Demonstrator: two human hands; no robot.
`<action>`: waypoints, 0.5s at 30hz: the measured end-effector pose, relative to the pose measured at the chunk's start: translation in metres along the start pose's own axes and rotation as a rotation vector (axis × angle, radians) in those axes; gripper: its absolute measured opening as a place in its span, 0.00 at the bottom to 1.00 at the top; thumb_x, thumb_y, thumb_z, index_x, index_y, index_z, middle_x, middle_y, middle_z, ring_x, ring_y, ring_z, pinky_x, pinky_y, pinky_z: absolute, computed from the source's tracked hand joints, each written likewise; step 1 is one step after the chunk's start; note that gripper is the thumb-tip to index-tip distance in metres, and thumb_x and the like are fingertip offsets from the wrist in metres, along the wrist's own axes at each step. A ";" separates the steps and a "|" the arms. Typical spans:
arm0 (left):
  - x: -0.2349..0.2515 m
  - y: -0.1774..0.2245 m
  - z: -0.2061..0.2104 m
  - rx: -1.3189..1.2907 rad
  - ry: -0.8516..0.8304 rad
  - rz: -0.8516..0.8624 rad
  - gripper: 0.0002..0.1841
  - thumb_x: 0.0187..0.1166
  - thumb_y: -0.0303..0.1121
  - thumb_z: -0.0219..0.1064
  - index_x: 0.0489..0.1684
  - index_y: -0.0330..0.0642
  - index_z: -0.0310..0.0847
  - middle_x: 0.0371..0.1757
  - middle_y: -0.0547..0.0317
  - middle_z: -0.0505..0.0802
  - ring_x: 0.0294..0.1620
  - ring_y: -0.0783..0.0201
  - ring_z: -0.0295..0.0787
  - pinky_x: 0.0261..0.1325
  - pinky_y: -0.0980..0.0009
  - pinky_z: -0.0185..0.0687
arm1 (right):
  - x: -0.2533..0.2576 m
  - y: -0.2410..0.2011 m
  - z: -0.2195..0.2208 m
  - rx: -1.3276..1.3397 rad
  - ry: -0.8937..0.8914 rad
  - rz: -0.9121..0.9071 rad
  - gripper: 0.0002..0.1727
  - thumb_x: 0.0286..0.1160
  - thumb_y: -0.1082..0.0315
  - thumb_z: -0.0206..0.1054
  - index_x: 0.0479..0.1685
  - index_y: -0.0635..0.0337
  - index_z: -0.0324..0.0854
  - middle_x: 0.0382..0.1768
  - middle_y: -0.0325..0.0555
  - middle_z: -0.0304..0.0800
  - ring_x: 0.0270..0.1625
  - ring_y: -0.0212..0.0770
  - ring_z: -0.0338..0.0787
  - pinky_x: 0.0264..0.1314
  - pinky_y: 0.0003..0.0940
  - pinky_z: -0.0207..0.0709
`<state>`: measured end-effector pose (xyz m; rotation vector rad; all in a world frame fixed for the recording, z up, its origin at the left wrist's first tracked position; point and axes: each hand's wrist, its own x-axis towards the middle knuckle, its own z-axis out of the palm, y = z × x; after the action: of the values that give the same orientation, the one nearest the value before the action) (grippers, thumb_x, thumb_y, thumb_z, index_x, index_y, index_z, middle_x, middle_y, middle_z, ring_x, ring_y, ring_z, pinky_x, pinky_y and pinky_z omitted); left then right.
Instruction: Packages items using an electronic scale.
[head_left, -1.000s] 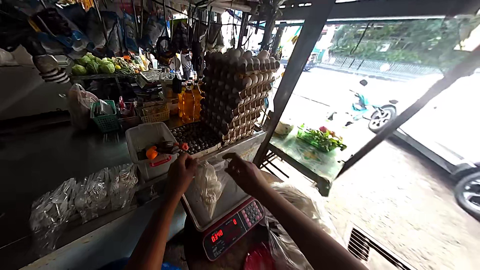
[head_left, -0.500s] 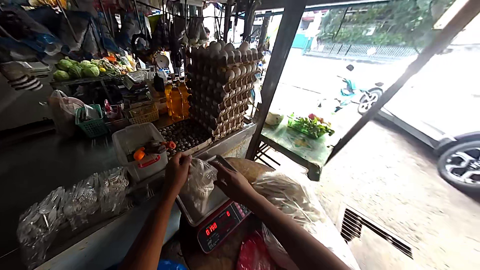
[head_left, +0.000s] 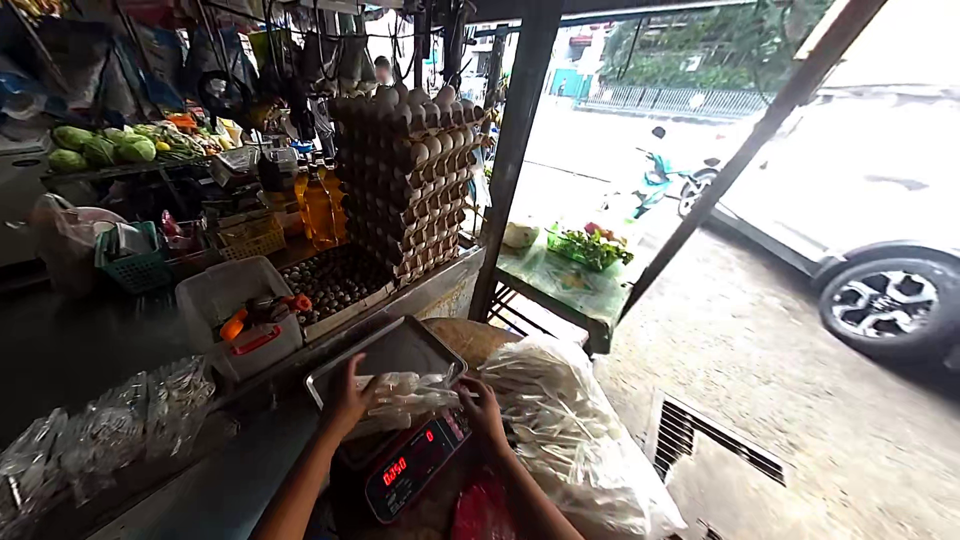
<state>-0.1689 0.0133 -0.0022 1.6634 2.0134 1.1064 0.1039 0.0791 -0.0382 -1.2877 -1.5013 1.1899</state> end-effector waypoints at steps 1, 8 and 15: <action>-0.011 -0.022 0.004 0.021 0.086 -0.044 0.35 0.83 0.47 0.66 0.78 0.23 0.69 0.76 0.25 0.78 0.81 0.32 0.71 0.85 0.42 0.62 | 0.006 0.005 -0.004 0.029 0.066 0.025 0.22 0.85 0.69 0.63 0.73 0.71 0.77 0.74 0.73 0.73 0.69 0.61 0.83 0.67 0.49 0.81; -0.045 -0.026 0.063 -0.081 0.238 -0.189 0.32 0.90 0.42 0.51 0.83 0.21 0.63 0.85 0.21 0.66 0.89 0.29 0.56 0.91 0.43 0.49 | 0.010 -0.017 0.051 0.034 -0.071 0.076 0.32 0.95 0.62 0.44 0.88 0.80 0.50 0.89 0.79 0.47 0.93 0.68 0.48 0.96 0.57 0.37; -0.027 -0.020 0.064 -0.222 0.269 -0.223 0.29 0.93 0.39 0.45 0.82 0.21 0.63 0.84 0.23 0.68 0.88 0.33 0.61 0.90 0.47 0.53 | 0.017 -0.012 0.032 0.007 -0.004 0.006 0.31 0.94 0.62 0.45 0.87 0.77 0.57 0.89 0.75 0.50 0.93 0.65 0.53 0.94 0.54 0.45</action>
<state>-0.1329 0.0114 -0.0650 1.2029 2.0795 1.4709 0.0678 0.0912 -0.0344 -1.2874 -1.4955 1.2009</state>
